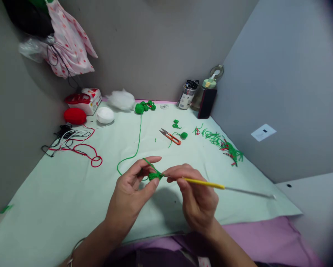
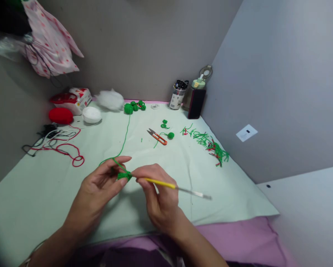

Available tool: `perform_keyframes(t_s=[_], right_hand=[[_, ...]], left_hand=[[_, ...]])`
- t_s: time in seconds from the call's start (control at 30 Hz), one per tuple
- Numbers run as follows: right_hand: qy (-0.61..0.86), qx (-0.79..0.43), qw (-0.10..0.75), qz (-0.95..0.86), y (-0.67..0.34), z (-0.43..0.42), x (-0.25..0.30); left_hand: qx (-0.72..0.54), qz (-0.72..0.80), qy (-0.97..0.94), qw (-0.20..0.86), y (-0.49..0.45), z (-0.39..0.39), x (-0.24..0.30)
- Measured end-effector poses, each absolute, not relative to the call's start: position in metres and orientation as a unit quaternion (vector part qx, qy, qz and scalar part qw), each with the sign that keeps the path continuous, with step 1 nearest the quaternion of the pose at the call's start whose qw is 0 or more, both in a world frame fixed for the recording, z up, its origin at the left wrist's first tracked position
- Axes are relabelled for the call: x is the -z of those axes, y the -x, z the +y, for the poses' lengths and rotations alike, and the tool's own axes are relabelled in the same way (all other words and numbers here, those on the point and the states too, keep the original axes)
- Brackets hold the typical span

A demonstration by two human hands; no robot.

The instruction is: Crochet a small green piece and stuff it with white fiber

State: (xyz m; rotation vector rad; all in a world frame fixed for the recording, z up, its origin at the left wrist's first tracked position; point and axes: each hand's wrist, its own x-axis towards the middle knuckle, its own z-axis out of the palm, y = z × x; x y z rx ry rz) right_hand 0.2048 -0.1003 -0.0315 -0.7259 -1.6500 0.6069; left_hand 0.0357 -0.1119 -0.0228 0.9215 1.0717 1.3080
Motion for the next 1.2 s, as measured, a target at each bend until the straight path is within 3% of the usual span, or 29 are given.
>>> perform_keyframes(t_s=[0.1,0.23,0.37,0.43,0.53,0.7,0.83,0.97,1.03,1.2], right_hand=[[0.306,-0.124,0.532,-0.78,-0.206,-0.102,0.033],[0.3,-0.029,0.508,-0.807,-0.206,-0.101,0.036],[0.317,-0.26,0.621,-0.667,-0.205,-0.096,0.036],[0.302,-0.37,0.638,-0.603,-0.204,-0.092,0.035],[0.283,-0.4,0.622,-0.611,-0.202,-0.088,0.032],[0.321,-0.24,0.587,-0.704,-0.201,-0.096,0.032],[0.322,-0.089,0.545,-0.769,-0.204,-0.101,0.035],[0.319,-0.279,0.641,-0.64,-0.206,-0.095,0.035],[0.308,-0.38,0.643,-0.59,-0.204,-0.092,0.034],[0.326,-0.431,0.612,-0.578,-0.202,-0.089,0.038]], left_hand=[[-0.568,0.445,-0.372,0.584,-0.039,-0.114,0.021],[-0.529,0.369,-0.282,0.71,-0.039,-0.112,0.021],[-0.517,0.343,-0.224,0.751,-0.035,-0.106,0.02],[-0.531,0.347,-0.239,0.735,-0.035,-0.105,0.019],[-0.532,0.354,-0.282,0.716,-0.038,-0.108,0.018],[-0.56,0.379,-0.29,0.677,-0.045,-0.112,0.022],[-0.526,0.333,-0.223,0.75,-0.045,-0.107,0.023],[-0.542,0.336,-0.184,0.748,-0.041,-0.102,0.022],[-0.548,0.344,-0.218,0.73,-0.04,-0.104,0.022],[-0.533,0.372,-0.328,0.686,-0.042,-0.112,0.027]])
